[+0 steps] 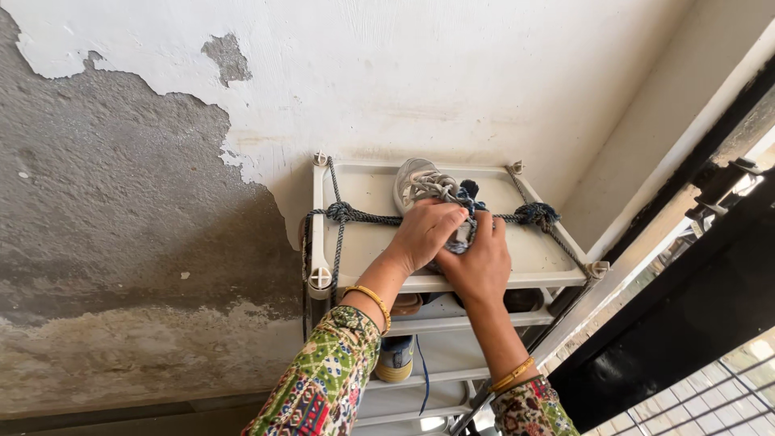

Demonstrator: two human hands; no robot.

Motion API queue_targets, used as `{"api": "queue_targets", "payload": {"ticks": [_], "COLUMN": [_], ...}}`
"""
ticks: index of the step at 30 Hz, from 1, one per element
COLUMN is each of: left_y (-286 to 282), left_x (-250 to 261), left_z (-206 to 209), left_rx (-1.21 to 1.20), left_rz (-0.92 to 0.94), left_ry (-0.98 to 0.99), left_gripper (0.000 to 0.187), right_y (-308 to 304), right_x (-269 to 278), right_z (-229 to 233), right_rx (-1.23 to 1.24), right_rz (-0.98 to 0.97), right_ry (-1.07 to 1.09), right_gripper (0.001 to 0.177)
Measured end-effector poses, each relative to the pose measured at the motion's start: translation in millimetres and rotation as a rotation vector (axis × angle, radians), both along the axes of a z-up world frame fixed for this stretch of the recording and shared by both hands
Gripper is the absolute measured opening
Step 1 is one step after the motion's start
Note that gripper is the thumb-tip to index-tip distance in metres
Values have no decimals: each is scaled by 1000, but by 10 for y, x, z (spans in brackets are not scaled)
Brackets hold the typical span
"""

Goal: The person cleans a white sneaker on a shoe rack using a cloth and a brush. They wipe the shoe's exterior and sole, then use the brush to scrub the upper surface before wiping it again.

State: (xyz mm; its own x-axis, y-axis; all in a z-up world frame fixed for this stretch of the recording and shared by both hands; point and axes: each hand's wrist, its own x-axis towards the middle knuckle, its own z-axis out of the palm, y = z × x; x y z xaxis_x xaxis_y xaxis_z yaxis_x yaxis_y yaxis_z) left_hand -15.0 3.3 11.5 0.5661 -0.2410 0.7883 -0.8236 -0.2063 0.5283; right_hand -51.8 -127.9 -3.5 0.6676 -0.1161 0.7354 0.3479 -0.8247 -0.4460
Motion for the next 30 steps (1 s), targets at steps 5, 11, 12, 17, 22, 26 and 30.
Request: {"api": "queue_targets", "payload": {"ticks": [5,11,12,17,22,26,30], "left_y": [-19,-27,-26,-17,-48,-32,-28], "left_x": [39,101,114,104,58,23,10], "left_z": [-39,-80,-70,-110,-65,-65,-29], "left_rx": [7,23,65,-33,11,38,-12], "left_rz": [-22,-19,10,-9,40,22,-12], "left_ry": [-51,22,64,-114,-53,7,26], "left_gripper": [46,49,51,45,44,47,48], "right_y": [-204,-488,-464,-232,-189,-275,-363], "right_x": [159,373,338,-59,21,293,520], "right_z": [-131,-278,-274,-201,-32,-30,-15], "right_rx": [-51,241,313,-59,-86,175,160], "right_rz": [65,137,116,195,103,10,-7], "right_ry": [-102,26,85,-205,-145,38,116], "right_gripper": [41,29,31,68,58,51,53]}}
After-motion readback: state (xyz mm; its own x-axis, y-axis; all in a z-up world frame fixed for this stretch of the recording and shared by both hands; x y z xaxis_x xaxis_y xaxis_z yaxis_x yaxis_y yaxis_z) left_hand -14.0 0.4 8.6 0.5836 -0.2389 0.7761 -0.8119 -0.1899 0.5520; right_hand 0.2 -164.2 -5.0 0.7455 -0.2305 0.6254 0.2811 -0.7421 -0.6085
